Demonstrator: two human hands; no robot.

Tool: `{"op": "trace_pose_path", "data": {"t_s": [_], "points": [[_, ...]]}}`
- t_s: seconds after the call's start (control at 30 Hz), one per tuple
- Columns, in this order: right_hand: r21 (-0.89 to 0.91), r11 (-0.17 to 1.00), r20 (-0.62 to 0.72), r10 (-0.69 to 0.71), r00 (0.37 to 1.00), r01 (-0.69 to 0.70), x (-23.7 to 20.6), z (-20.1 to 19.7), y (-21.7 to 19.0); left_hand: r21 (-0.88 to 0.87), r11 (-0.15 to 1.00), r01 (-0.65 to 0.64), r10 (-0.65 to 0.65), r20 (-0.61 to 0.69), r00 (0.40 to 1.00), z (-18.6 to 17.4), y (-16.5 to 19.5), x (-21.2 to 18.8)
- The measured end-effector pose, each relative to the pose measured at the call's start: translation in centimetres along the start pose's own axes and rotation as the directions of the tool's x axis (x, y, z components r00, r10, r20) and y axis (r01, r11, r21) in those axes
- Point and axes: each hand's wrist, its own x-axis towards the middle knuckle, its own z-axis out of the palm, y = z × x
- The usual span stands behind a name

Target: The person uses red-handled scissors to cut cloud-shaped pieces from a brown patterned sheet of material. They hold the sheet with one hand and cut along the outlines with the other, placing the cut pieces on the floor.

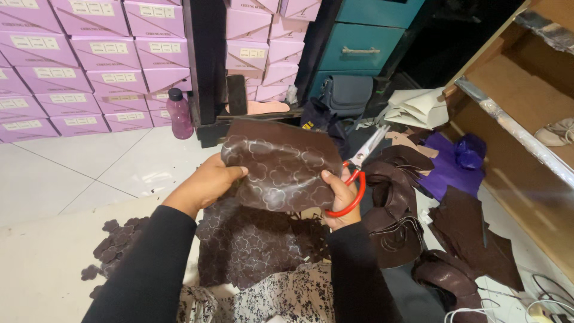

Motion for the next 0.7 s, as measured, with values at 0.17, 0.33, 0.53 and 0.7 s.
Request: {"op": "trace_pose_path", "data": {"t_s": [0.17, 0.33, 0.53, 0.7], "points": [[-0.028, 0.997, 0.144, -0.061, 0.988, 0.066, -0.7, -0.6, 0.5, -0.243, 0.97, -0.016, 0.005, -0.045, 0.999, 1.5, 0.3, 0.5], [-0.142, 0.979, 0.113, -0.132, 0.985, 0.147, 0.1, -2.0, 1.2, -0.11, 0.992, -0.067, 0.079, 0.109, 0.991, 1.5, 2.4, -1.7], [-0.254, 0.945, -0.096, -0.235, 0.967, 0.205, 1.2, -1.8, 1.4, 0.082, 0.996, -0.038, 0.024, 0.162, 0.986, 1.2, 4.3, -3.2], [-0.199, 0.936, 0.063, -0.283, 0.957, 0.29, 0.4, 0.5, -0.3, 0.405, 0.914, -0.016, -0.069, 0.194, 0.979, 2.2, 4.5, -3.2]]}}
